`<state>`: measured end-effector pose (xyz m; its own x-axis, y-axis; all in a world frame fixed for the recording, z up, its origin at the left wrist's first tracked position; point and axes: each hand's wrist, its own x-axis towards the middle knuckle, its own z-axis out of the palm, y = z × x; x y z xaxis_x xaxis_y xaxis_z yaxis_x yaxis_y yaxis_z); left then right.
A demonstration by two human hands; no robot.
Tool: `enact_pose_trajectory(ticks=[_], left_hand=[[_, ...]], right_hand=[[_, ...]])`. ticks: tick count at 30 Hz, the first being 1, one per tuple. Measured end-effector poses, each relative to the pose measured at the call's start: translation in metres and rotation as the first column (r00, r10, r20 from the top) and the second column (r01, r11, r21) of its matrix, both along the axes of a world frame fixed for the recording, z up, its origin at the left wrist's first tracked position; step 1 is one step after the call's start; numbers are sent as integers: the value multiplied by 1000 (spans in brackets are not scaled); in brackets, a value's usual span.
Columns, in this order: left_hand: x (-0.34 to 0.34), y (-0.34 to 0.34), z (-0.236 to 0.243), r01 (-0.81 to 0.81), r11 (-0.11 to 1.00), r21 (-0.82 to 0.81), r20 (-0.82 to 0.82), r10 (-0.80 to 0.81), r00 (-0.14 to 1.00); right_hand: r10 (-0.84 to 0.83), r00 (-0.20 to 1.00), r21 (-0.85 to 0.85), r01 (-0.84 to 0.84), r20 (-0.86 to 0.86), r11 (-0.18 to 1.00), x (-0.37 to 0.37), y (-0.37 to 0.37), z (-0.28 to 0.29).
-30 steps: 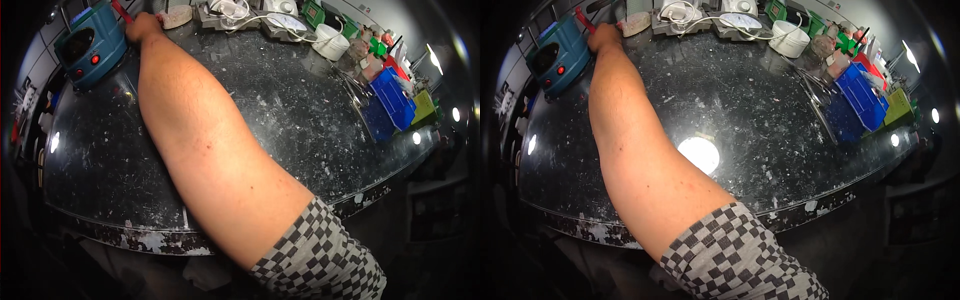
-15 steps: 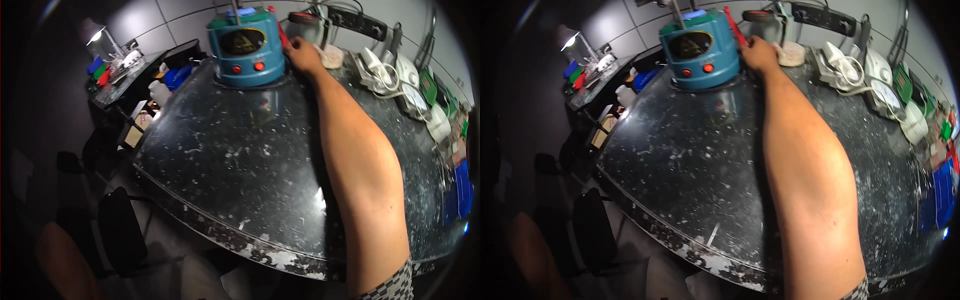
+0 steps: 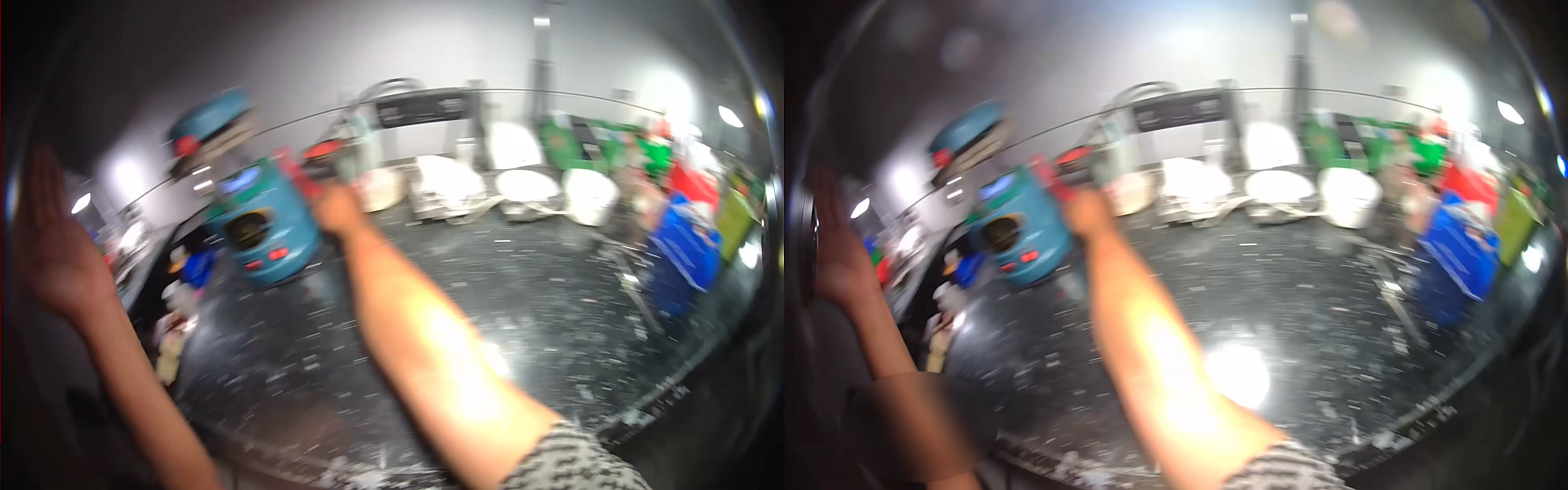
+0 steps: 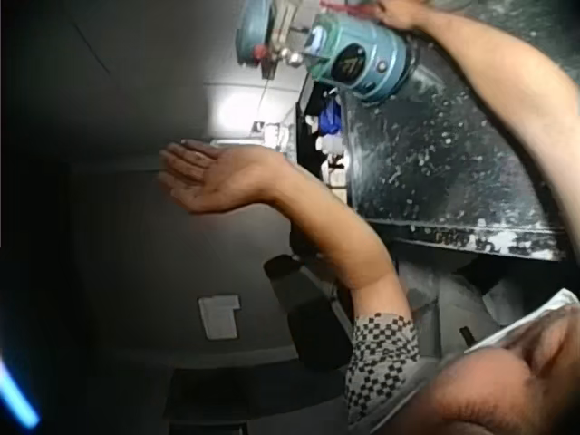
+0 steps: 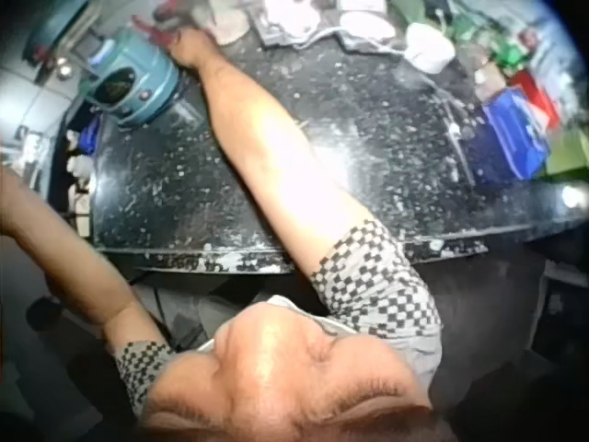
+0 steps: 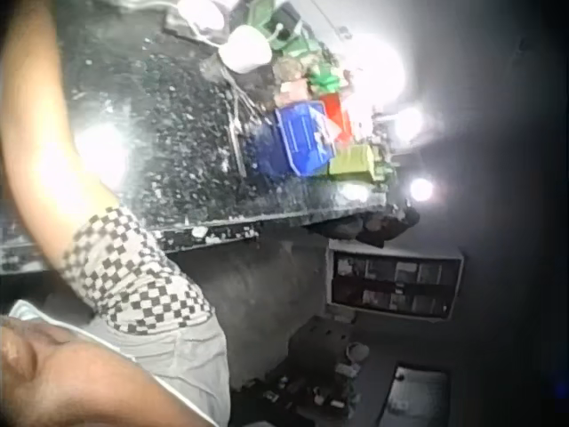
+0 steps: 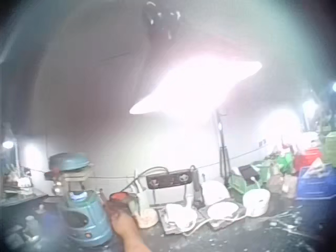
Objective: The person operates a dental drilling machine on a workbench to drill into a plaster dental model. The person holds the machine base with one hand and pulls the activation lever with the other hand to lower the drill bit into the model.
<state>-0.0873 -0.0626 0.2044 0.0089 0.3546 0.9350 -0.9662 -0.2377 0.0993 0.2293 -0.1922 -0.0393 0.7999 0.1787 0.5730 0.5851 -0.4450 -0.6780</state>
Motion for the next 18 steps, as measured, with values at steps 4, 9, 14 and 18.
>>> enact_pose_trajectory(ticks=[4,9,14,18], left_hand=[[93,123,-137,-541,818,-194,-477,403,781],[145,58,-228,-412,910,-53,-737,243,630],[113,56,-219,34,992,-120,-854,-121,506],[93,58,-207,6,997,82,-963,78,259]], right_hand=[[138,976,-21,-144,-171,989,-27,5,9],[115,986,31,-112,-119,993,-5,-23,5],[137,984,42,-133,-112,990,-14,-3,5],[129,984,-1,-130,-122,991,-19,1,8]])
